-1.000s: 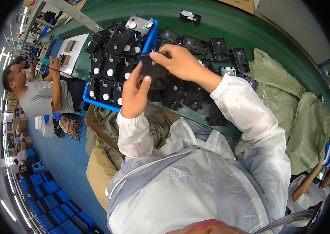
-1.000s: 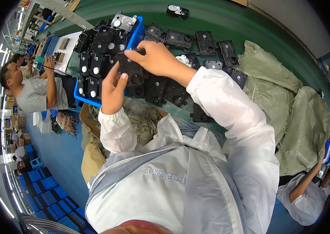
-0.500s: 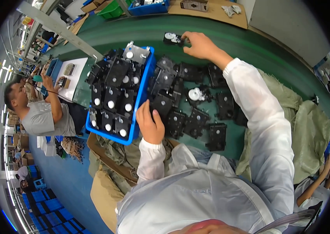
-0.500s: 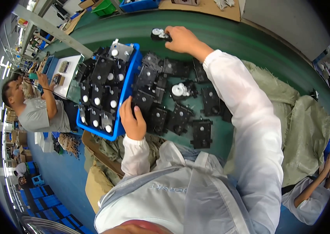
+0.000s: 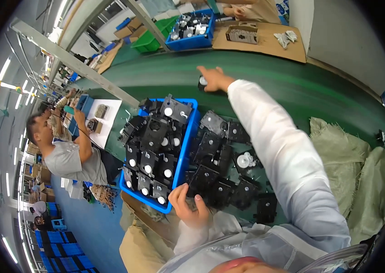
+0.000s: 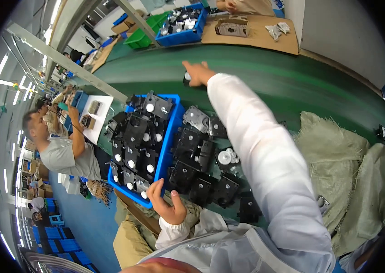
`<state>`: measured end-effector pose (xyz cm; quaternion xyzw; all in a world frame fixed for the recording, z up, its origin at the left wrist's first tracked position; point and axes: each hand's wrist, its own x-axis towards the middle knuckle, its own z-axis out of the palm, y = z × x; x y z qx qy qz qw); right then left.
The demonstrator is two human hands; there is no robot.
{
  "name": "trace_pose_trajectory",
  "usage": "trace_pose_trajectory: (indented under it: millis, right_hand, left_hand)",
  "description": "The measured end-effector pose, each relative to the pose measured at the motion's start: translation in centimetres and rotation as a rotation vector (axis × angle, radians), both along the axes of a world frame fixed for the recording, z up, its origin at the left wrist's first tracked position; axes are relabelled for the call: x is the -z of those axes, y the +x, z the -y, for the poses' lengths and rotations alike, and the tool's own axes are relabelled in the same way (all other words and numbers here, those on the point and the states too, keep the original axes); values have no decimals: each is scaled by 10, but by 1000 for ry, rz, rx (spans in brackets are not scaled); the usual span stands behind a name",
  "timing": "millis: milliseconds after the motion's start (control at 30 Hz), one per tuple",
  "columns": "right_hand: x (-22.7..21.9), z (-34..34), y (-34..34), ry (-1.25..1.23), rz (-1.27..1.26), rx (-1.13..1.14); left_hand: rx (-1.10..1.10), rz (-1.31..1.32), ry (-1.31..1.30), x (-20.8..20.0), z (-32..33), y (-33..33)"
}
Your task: Manually assemble and inspect mechanical components on a factory production line.
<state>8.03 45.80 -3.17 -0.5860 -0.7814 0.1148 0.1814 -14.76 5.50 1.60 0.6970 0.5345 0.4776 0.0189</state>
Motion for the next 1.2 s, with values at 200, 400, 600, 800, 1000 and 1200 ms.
trace_pose_trajectory:
  millis: [200,400,600,800,1000,1200]
  right_hand:
    - [-103,139,59,-45,-487,-39]
    - [-174,383,31,-162,-610,-59]
    - [-157,504,39,-59,-795,291]
    - [-114,579,121,-73,-371,968]
    - [-40,601,111,-489,181,1240]
    - [-50,608,122,-115,-436,1089]
  left_hand:
    - [467,307,-118,-23,-5,23]
    - [947,818,-507,-30,5,71]
    - [1243,715,-903,2,49,92]
    - [1482,949,-917,-4,60,117]
    - [1310,1031,-1070,-6,59,125]
    - [1234,1043,-1032,-12,57,133]
